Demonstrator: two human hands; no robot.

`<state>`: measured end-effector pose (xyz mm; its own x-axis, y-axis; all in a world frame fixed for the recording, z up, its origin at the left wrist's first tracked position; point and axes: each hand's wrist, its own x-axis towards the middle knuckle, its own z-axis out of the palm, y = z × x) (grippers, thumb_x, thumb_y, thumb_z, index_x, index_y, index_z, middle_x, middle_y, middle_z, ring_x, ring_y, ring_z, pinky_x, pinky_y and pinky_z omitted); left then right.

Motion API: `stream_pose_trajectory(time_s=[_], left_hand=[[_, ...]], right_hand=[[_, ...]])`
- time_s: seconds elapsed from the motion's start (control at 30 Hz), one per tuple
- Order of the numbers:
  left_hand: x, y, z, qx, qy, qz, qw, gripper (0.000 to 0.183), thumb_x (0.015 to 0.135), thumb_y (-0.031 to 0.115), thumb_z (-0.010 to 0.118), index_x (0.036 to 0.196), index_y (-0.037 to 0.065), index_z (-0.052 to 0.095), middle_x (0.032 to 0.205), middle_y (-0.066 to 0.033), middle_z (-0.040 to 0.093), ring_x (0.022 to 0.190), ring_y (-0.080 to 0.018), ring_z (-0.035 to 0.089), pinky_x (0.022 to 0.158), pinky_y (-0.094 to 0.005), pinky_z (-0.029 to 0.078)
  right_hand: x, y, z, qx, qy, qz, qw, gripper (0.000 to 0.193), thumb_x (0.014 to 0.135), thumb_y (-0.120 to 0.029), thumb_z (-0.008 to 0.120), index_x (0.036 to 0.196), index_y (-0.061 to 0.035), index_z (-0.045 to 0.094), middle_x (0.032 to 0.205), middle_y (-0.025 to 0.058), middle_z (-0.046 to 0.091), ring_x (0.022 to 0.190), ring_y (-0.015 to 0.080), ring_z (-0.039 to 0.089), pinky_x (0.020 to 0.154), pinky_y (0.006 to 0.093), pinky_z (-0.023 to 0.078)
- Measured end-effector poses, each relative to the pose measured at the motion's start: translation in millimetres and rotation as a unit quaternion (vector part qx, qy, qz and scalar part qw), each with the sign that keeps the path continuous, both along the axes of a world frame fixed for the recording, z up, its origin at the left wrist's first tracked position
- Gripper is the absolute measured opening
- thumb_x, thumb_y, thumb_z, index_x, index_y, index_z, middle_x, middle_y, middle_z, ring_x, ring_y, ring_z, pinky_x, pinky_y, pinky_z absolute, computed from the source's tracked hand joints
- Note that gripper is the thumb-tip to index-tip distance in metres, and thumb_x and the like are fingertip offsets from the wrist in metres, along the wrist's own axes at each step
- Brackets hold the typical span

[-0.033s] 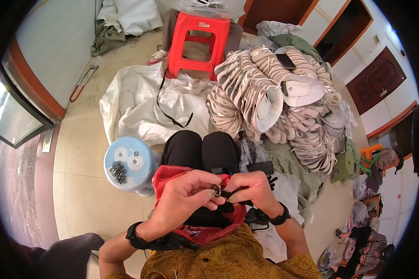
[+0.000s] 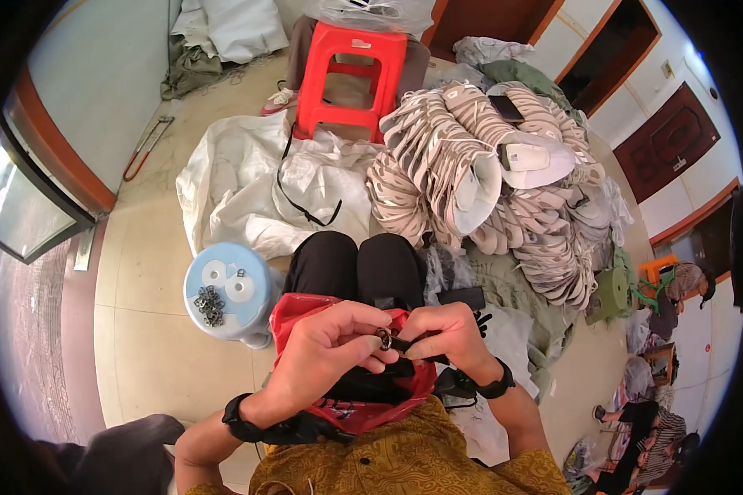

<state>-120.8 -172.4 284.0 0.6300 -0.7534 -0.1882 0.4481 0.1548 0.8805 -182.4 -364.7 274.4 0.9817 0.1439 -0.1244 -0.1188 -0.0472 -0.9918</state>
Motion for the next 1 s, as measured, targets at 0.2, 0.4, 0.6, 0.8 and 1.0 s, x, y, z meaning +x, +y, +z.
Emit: stream_pose_trajectory(time_s=[0.2, 0.4, 0.6, 0.8, 1.0], left_hand=[[1.2, -2.0, -0.1, 0.000, 0.023, -0.014, 1.000, 0.017, 0.083, -0.003, 0.045, 0.099, -0.004, 0.050, 0.091, -0.0100, 0.057, 0.079, -0.0170, 0.061, 0.067, -0.0239, 0.051], [0.7, -5.7, -2.8, -0.012, 0.039, -0.002, 0.999, 0.017, 0.083, -0.004, 0.042, 0.098, -0.004, 0.049, 0.093, -0.0105, 0.056, 0.078, -0.0171, 0.061, 0.066, -0.0239, 0.051], [-1.3, -11.1, -5.3, 0.015, -0.012, 0.019, 1.000, 0.018, 0.083, -0.005, 0.040, 0.099, -0.004, 0.049, 0.094, -0.0115, 0.056, 0.076, -0.0162, 0.061, 0.065, -0.0233, 0.051], [2.5, -11.3, -6.3, 0.023, 0.001, -0.002, 1.000, 0.017, 0.082, -0.005, 0.042, 0.096, -0.005, 0.050, 0.091, -0.0108, 0.057, 0.074, -0.0147, 0.061, 0.064, -0.0227, 0.050], [7.2, -11.5, -3.3, 0.073, -0.007, -0.054, 0.996, 0.016, 0.082, -0.004, 0.043, 0.096, -0.006, 0.051, 0.086, -0.0099, 0.057, 0.073, -0.0138, 0.061, 0.063, -0.0226, 0.050]], right_hand=[[4.2, -4.3, -0.3, 0.034, 0.036, 0.033, 0.998, 0.015, 0.057, 0.007, 0.064, 0.072, 0.0045, 0.061, 0.067, 0.0070, 0.059, 0.058, 0.0110, 0.054, 0.054, 0.0213, 0.041], [-0.4, -1.5, 3.1, -0.015, -0.015, 0.004, 1.000, 0.013, 0.067, 0.005, 0.062, 0.080, 0.0046, 0.062, 0.067, 0.0044, 0.058, 0.053, 0.0069, 0.051, 0.047, 0.0200, 0.039], [-4.0, 1.4, 4.4, 0.000, 0.012, -0.007, 1.000, 0.024, 0.067, 0.002, 0.063, 0.091, 0.0006, 0.061, 0.067, 0.0046, 0.059, 0.052, 0.0071, 0.050, 0.049, 0.0200, 0.040], [-0.2, 3.9, 12.4, -0.184, -0.172, 0.045, 0.967, 0.046, 0.059, -0.004, 0.069, 0.104, -0.0079, 0.060, 0.059, 0.0020, 0.053, 0.051, 0.0083, 0.049, 0.050, 0.0220, 0.039], [6.1, -3.0, 6.4, -0.077, -0.016, 0.099, 0.992, 0.043, 0.063, -0.001, 0.061, 0.105, -0.0094, 0.058, 0.066, -0.0004, 0.055, 0.056, 0.0057, 0.046, 0.055, 0.0193, 0.038]])
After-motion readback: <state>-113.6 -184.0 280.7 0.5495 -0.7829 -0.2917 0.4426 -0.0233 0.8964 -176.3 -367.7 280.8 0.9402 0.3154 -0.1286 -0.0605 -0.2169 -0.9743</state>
